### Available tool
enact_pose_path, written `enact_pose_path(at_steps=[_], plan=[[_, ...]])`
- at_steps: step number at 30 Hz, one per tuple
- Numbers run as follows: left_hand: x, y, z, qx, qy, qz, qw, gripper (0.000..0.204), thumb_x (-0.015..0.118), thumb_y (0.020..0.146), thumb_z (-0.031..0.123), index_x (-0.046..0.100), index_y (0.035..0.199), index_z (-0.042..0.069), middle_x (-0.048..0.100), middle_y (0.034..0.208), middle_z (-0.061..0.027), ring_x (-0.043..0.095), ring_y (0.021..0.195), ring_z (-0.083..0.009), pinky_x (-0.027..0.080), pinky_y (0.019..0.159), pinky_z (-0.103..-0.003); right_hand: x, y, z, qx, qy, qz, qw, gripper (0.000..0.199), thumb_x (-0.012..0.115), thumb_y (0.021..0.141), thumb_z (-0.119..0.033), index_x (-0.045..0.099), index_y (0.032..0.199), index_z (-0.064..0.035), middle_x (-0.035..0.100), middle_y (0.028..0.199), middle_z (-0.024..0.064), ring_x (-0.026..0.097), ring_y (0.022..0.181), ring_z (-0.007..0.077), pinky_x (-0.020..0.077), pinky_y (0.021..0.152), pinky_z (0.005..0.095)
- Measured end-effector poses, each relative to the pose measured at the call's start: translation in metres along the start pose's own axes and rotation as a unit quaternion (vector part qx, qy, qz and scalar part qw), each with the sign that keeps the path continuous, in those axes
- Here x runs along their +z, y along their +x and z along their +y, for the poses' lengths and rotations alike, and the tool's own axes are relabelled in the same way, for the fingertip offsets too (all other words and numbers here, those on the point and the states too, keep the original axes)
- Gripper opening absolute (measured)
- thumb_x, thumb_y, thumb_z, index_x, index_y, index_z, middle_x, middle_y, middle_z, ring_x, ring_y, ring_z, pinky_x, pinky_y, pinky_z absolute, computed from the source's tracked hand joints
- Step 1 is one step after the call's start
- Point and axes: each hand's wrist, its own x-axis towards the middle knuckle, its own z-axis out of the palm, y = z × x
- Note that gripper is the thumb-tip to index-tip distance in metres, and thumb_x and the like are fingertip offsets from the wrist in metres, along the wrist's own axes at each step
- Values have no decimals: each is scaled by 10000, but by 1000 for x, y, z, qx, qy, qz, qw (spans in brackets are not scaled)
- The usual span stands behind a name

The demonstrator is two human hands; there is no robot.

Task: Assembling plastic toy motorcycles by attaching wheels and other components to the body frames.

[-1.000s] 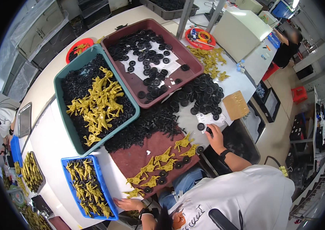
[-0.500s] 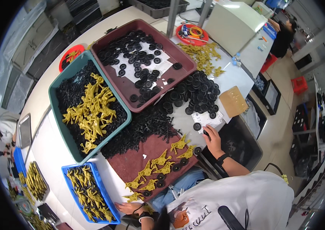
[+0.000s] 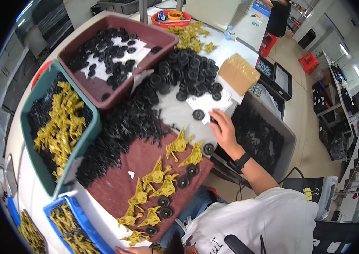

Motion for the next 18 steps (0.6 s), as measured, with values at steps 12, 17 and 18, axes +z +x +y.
enact_pose_path(at_steps=[12,17,18], plan=[[-31,-17,-51,-104,-542,-193,812,355,503,908,58,522,1249,-40,492,1349,-153,424,1292,-261,254,1123,-383,-80,-53,-70,-27,135,50,989,311,590,944,-69,572,1245,4,607,1182,89,569,1099,189,427,980,322],[-59,-15,-68,-53,-521,-236,818,247,526,887,24,604,1119,-11,544,1270,-147,487,1215,-248,336,1049,-345,-73,-100,-156,-79,288,-118,947,340,618,927,-41,559,1256,18,563,1206,55,558,1076,143,443,946,284],[-58,-16,-71,-57,-543,-226,807,216,530,884,-7,612,1084,-18,587,1201,-140,540,1142,-248,379,1008,-334,-64,-107,-177,-90,288,-160,940,365,651,895,-47,572,1248,6,583,1180,63,571,1054,156,450,923,287]])
